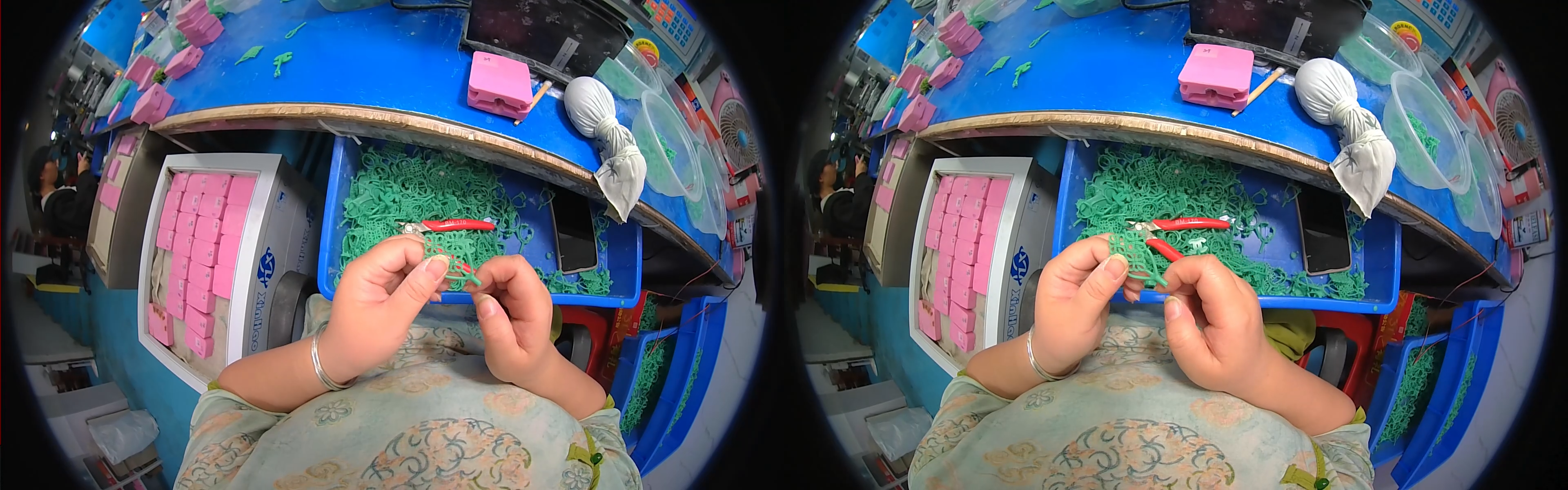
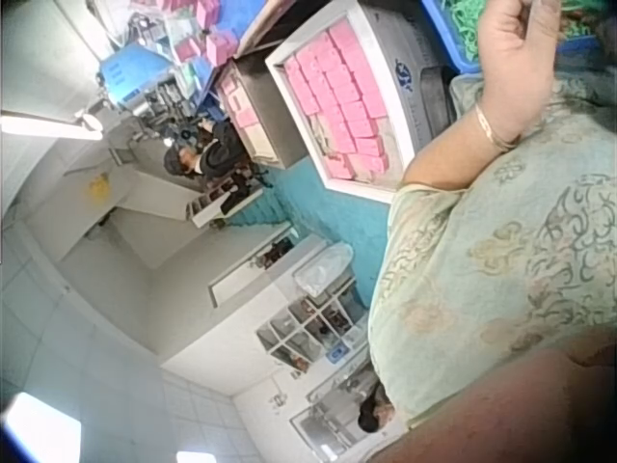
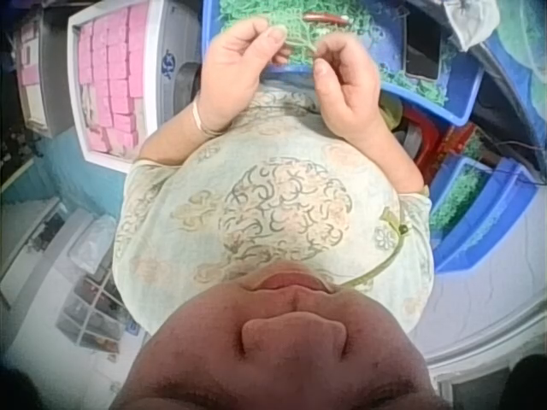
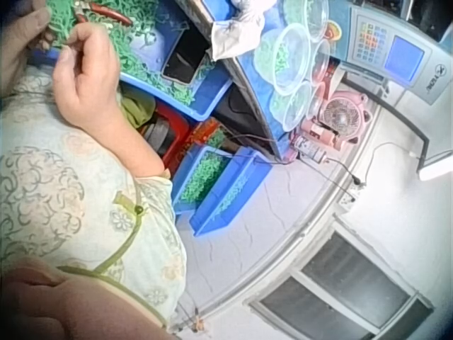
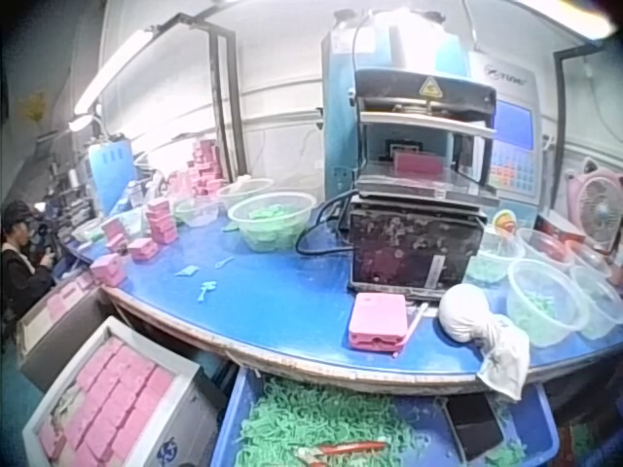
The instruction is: Trimming excess material from green wax patterns and placing them into pink rubber molds for casting.
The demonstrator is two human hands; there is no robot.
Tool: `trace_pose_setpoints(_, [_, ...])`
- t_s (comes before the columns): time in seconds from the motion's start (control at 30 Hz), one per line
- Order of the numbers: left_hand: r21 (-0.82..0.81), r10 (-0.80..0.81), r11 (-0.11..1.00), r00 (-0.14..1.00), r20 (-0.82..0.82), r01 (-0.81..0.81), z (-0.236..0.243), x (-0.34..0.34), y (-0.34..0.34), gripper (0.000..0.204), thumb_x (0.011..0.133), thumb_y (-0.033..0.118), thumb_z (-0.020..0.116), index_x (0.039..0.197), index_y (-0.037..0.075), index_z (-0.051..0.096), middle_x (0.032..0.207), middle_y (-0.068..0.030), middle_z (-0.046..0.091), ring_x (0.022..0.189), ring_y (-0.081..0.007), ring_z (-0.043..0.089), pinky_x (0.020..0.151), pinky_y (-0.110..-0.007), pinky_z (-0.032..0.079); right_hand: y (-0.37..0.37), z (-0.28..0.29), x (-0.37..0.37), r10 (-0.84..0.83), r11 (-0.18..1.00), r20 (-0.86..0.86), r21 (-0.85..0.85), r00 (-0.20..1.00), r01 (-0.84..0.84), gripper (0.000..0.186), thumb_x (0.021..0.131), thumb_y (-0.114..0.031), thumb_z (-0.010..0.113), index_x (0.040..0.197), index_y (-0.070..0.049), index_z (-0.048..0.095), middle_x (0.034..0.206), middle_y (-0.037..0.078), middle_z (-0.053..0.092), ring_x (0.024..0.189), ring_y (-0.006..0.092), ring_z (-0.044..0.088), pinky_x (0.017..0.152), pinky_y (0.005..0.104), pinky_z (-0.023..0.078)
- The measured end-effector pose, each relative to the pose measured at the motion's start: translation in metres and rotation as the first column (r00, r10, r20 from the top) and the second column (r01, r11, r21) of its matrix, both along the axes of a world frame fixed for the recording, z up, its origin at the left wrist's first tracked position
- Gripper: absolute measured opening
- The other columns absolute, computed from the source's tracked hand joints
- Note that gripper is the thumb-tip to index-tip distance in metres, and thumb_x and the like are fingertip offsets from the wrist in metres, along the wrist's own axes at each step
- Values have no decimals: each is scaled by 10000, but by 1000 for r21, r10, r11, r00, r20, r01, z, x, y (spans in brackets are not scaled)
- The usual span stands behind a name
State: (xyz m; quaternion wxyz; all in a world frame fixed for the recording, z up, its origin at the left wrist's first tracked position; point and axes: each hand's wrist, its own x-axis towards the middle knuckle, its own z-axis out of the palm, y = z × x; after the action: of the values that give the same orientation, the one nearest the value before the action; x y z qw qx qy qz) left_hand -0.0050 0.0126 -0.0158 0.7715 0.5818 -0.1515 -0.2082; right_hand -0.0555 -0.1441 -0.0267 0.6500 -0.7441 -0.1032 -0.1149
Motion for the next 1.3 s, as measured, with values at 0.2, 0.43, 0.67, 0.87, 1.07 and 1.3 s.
trace_pose_setpoints(0.2, [-33, 10, 999, 998, -60, -12, -2, -1, 1, 146, 905, 114, 528, 791, 22, 528, 766, 5, 509, 710, -44, 475, 641, -195, 414, 3, 4, 0, -20, 1000, -21, -1, 1000, 20, 81, 814, 0, 520, 880, 16, 474, 676, 34, 490, 520, 68, 435, 460, 213, 358])
trace_pose_setpoints(0.43, [-97, 9, 995, 995, -101, -19, -9, -3, 4, 235, 941, 221, 464, 975, 0, 535, 840, -30, 573, 744, -74, 538, 672, -225, 450, 3, 1, 0, -76, 995, 34, -64, 997, 78, 53, 852, -21, 517, 857, 7, 472, 671, 26, 484, 518, 70, 429, 452, 221, 349])
trace_pose_setpoints(0.67, [-80, 38, 996, 996, -76, -44, -8, -1, 1, 165, 932, 174, 480, 967, 22, 537, 854, -30, 581, 744, -80, 549, 675, -228, 457, 3, 1, 1, -68, 997, 14, -28, 998, 68, 49, 856, -22, 511, 855, 5, 471, 668, 21, 478, 514, 66, 418, 448, 216, 340])
trace_pose_setpoints(0.87, [-128, 66, 988, 987, -146, -85, -12, 0, -2, 128, 912, 105, 500, 1020, 38, 482, 848, -9, 550, 746, -81, 529, 675, -226, 448, -1, 1, 2, -101, 994, -12, -48, 995, 100, 38, 849, -17, 509, 841, -7, 474, 631, 32, 478, 484, 84, 428, 438, 239, 344])
trace_pose_setpoints(1.07, [382, -79, 894, 757, 648, -234, -38, 12, -6, 219, 758, 9, 610, 958, 25, 522, 780, -57, 540, 738, -177, 528, 681, -291, 426, -22, 4, 0, -327, 910, 132, -224, 936, 350, 37, 840, -32, 520, 822, -8, 498, 635, 77, 497, 482, 169, 463, 449, 285, 362])
trace_pose_setpoints(1.3, [339, -135, 885, 521, 843, -319, -43, 12, -10, 155, 689, -14, 624, 826, 23, 563, 769, -97, 566, 717, -262, 521, 680, -349, 412, -51, 18, 1, -535, 762, 304, -231, 789, 605, 37, 852, -50, 523, 840, -15, 523, 667, 68, 484, 505, 151, 440, 468, 275, 352])
